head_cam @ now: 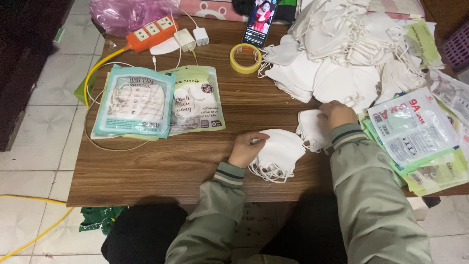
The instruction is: Folding and stacking white face masks on a wooden table
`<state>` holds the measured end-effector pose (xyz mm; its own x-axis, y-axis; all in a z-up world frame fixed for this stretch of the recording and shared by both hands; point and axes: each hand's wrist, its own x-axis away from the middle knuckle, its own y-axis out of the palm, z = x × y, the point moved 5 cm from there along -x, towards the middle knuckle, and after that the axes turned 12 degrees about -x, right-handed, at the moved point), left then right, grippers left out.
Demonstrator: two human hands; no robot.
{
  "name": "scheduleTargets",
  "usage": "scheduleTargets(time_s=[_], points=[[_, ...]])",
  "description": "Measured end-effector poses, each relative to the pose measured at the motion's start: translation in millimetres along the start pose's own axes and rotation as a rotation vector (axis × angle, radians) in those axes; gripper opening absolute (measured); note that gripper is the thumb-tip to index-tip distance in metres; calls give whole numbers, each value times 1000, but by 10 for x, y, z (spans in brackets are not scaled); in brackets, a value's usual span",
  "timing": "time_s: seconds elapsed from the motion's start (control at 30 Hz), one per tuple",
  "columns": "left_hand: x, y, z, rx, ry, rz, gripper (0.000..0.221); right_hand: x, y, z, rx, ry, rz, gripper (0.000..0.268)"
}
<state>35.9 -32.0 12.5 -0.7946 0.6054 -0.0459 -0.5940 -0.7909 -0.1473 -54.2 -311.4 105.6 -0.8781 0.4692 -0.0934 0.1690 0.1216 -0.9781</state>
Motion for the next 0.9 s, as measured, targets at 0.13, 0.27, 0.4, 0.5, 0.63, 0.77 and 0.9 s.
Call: scheduleTargets(time_s=[0.13,0.27,0.4,0.5,0.63,0.77,0.9], points=[[9,-23,19,25,-6,-19,22,-169,161,263,22,-23,80,20],[-12,47,-151,52,-4,-6,22,-129,-90,222,-308,-78,224,17],[-17,23,-126,42,-51,-32,20,-4,-345,-64,-968,-135,264,13],[22,-42,59,123,-206,-41,41,119,-270,-433,-1173,-159,14,16],[48,-84,217,150,-311,-51,74,150,152,-590,-1168,-173,-271,17],[42,-53,95,323,-226,16,43,129,582,-673,-1162,-242,-407,14],[-24,15,-183,220,24,37,23,185,545,-824,-1147,-215,-489,14]])
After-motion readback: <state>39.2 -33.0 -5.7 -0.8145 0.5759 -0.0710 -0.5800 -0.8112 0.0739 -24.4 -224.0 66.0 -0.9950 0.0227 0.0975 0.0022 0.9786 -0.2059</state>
